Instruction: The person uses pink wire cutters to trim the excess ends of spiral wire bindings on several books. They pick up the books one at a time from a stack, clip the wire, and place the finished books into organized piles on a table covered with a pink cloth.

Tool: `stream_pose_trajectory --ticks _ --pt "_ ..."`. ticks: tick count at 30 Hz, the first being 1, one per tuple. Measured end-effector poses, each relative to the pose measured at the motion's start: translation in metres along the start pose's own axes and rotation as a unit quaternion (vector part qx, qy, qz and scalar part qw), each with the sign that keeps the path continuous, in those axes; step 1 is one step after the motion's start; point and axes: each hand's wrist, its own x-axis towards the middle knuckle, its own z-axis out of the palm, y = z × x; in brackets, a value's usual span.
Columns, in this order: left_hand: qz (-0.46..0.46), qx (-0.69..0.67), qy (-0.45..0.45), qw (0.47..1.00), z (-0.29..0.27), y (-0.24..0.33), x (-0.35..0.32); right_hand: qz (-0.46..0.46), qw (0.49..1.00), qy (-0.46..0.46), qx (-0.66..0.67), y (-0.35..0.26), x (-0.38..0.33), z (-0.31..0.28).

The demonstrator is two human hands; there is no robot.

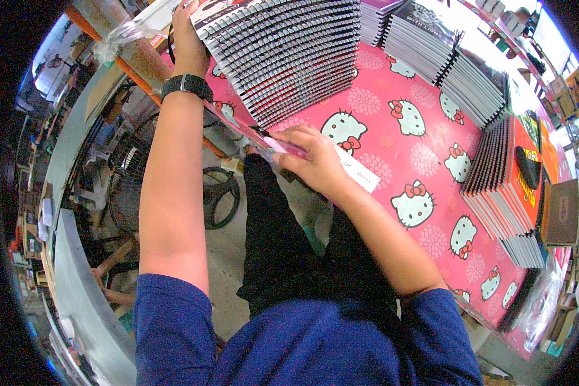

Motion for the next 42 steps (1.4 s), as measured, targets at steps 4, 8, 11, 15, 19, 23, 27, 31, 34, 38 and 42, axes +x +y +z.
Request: stream_pose_trajectory --ticks 4,8,11,15,19,23,27,31,34,38,42 --pt "0.002 -0.004 0.018 1.0 -0.002 0.004 -0.003 0.014 0.998 0.015 -0.064 -0.013 0.0 -0.001" --pt "-0.005 0.0 0.008 1.0 -0.002 0.004 -0.001 -0.077 0.979 0.076 -0.173 -0.012 0.004 0.002" --pt "-0.002 -0.02 0.014 1.0 0.0 0.004 0.001 -0.083 0.978 0.085 -0.169 -0.009 0.005 0.006" --pt "0.0 -0.012 -0.006 1.0 0.002 0.004 0.0 0.083 0.993 0.019 0.077 -0.002 0.006 0.001" --pt "0.014 -0.02 -0.013 1.0 -0.004 0.002 0.0 0.395 0.782 -0.093 0.474 -0.012 0.022 -0.02" --pt "0.021 0.058 0.016 0.998 -0.008 0.004 0.003 0.153 0.986 -0.034 0.064 -0.026 0.009 -0.006" --pt "0.018 0.064 0.048 0.997 0.002 0.002 -0.003 -0.028 0.982 0.057 -0.179 -0.022 0.003 -0.002" --pt "0.005 0.094 0.07 0.993 0.003 0.009 -0.009 -0.014 0.98 0.037 -0.197 -0.022 0.005 0.0" --pt "-0.005 0.136 0.073 0.988 0.004 0.013 -0.012 -0.057 0.98 0.043 -0.186 -0.018 0.008 -0.003" --pt "-0.012 0.101 0.073 0.992 0.011 0.015 -0.011 0.366 0.841 -0.107 0.384 -0.004 0.026 -0.025" --pt "-0.004 0.107 0.067 0.992 0.008 0.015 -0.013 0.184 0.977 -0.044 0.101 -0.007 0.013 -0.008"
